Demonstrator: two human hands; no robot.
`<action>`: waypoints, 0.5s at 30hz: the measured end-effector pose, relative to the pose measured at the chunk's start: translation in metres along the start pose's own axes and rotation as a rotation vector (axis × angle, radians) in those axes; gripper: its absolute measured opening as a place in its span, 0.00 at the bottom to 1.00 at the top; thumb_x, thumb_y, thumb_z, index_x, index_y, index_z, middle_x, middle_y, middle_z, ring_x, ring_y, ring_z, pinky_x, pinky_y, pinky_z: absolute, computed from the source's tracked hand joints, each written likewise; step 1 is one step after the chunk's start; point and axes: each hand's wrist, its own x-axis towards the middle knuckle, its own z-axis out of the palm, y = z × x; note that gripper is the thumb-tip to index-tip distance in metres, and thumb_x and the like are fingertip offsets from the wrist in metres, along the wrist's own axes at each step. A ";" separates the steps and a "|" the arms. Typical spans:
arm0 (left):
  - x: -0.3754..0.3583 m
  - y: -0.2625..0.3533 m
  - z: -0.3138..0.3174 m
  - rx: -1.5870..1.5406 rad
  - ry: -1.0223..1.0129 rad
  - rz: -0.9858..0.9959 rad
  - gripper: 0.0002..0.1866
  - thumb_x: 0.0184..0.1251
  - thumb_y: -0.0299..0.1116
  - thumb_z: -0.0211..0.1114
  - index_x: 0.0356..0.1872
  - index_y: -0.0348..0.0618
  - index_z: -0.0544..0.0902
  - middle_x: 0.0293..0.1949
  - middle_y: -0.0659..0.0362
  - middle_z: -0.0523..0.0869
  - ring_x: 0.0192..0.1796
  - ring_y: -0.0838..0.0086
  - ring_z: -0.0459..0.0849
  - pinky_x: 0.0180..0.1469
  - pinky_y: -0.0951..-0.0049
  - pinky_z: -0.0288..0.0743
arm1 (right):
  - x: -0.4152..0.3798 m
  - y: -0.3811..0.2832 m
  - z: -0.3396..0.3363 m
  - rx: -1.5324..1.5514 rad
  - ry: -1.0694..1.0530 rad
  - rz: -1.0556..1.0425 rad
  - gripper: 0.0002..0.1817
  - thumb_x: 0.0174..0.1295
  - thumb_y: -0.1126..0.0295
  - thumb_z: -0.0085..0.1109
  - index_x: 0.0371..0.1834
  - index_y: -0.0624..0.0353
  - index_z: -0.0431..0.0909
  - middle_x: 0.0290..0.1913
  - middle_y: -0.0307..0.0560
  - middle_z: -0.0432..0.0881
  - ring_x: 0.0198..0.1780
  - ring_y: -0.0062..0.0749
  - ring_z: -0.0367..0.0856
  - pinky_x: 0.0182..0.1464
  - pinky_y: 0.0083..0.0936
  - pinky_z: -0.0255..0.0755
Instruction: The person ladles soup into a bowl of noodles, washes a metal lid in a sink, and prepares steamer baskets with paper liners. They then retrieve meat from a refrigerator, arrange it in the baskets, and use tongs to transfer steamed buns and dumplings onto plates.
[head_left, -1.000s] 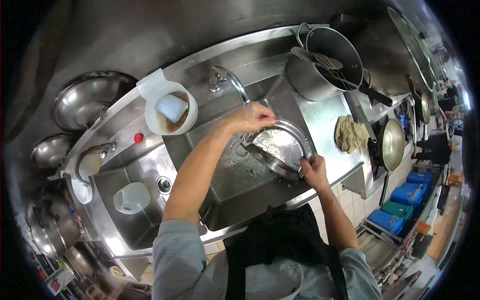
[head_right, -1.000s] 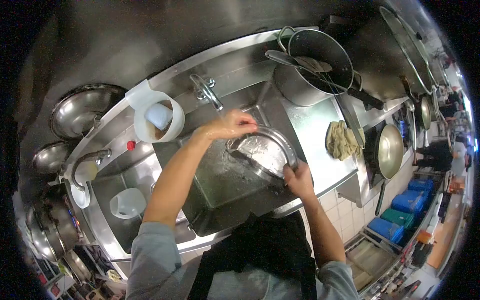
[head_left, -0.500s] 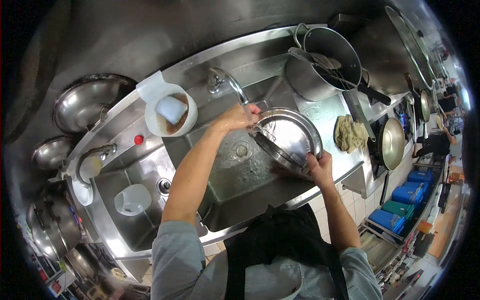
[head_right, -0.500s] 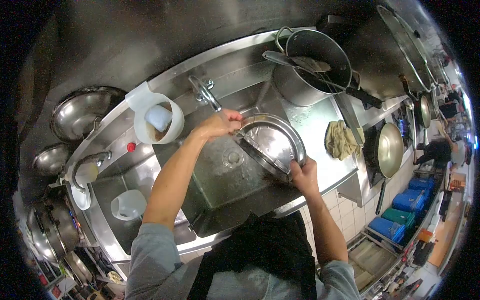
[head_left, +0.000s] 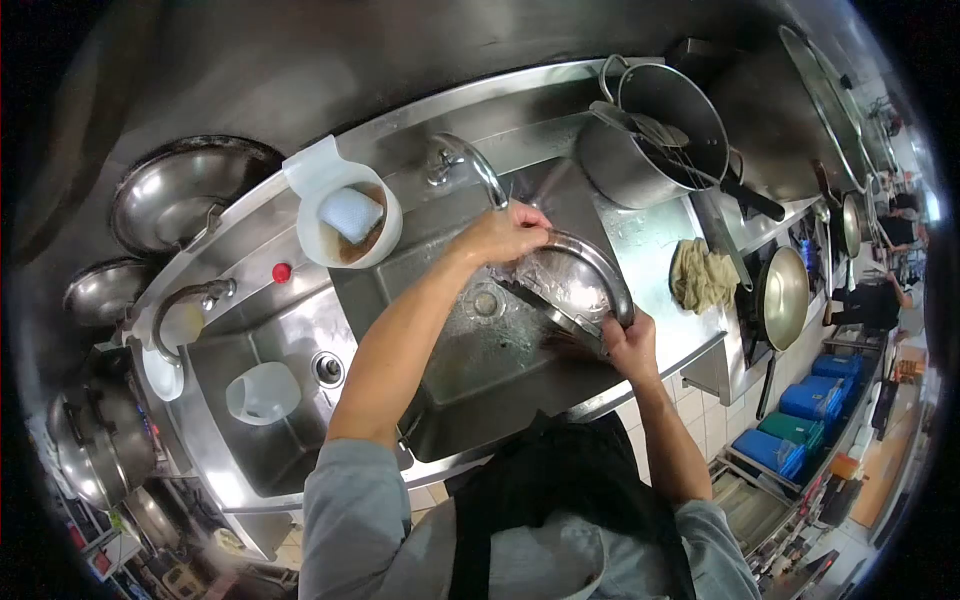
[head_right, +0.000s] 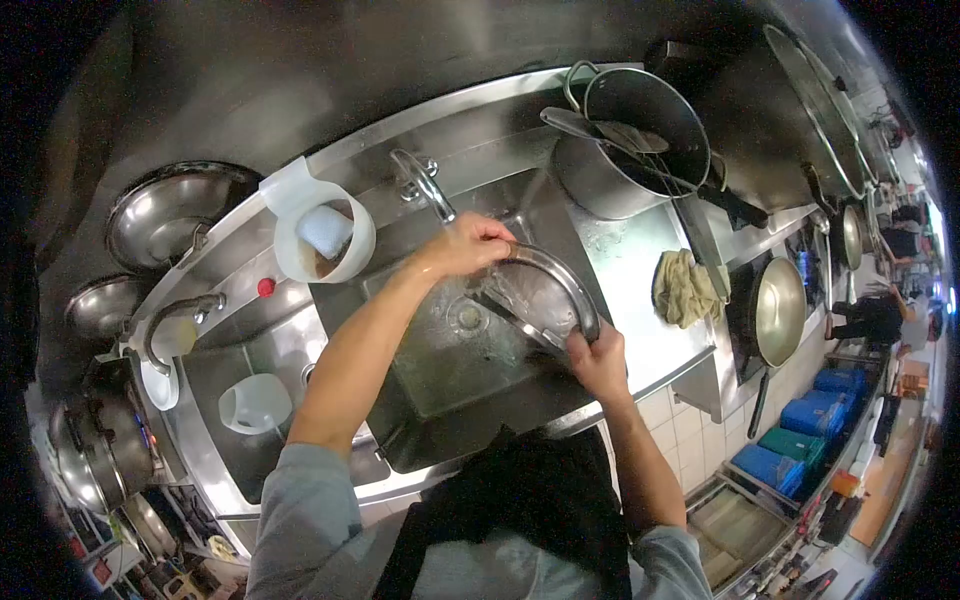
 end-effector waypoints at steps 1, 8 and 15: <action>-0.004 0.001 0.000 -0.061 -0.022 -0.041 0.13 0.63 0.34 0.66 0.46 0.43 0.90 0.33 0.60 0.89 0.36 0.79 0.82 0.40 0.75 0.73 | -0.004 -0.003 -0.002 -0.020 0.003 -0.001 0.10 0.61 0.73 0.56 0.40 0.70 0.79 0.25 0.41 0.77 0.27 0.22 0.73 0.31 0.27 0.71; -0.011 -0.019 -0.005 0.139 -0.145 -0.003 0.10 0.63 0.32 0.63 0.40 0.42 0.88 0.27 0.62 0.86 0.32 0.79 0.79 0.37 0.71 0.72 | -0.014 0.016 -0.018 0.110 0.097 0.037 0.08 0.62 0.73 0.56 0.36 0.69 0.78 0.24 0.37 0.77 0.25 0.19 0.72 0.27 0.24 0.69; -0.001 0.005 -0.005 0.094 -0.082 -0.031 0.13 0.66 0.41 0.65 0.35 0.41 0.87 0.23 0.60 0.82 0.29 0.76 0.77 0.34 0.69 0.69 | -0.009 0.015 -0.019 0.087 0.157 0.030 0.07 0.61 0.73 0.56 0.31 0.68 0.77 0.23 0.36 0.76 0.25 0.18 0.72 0.26 0.23 0.67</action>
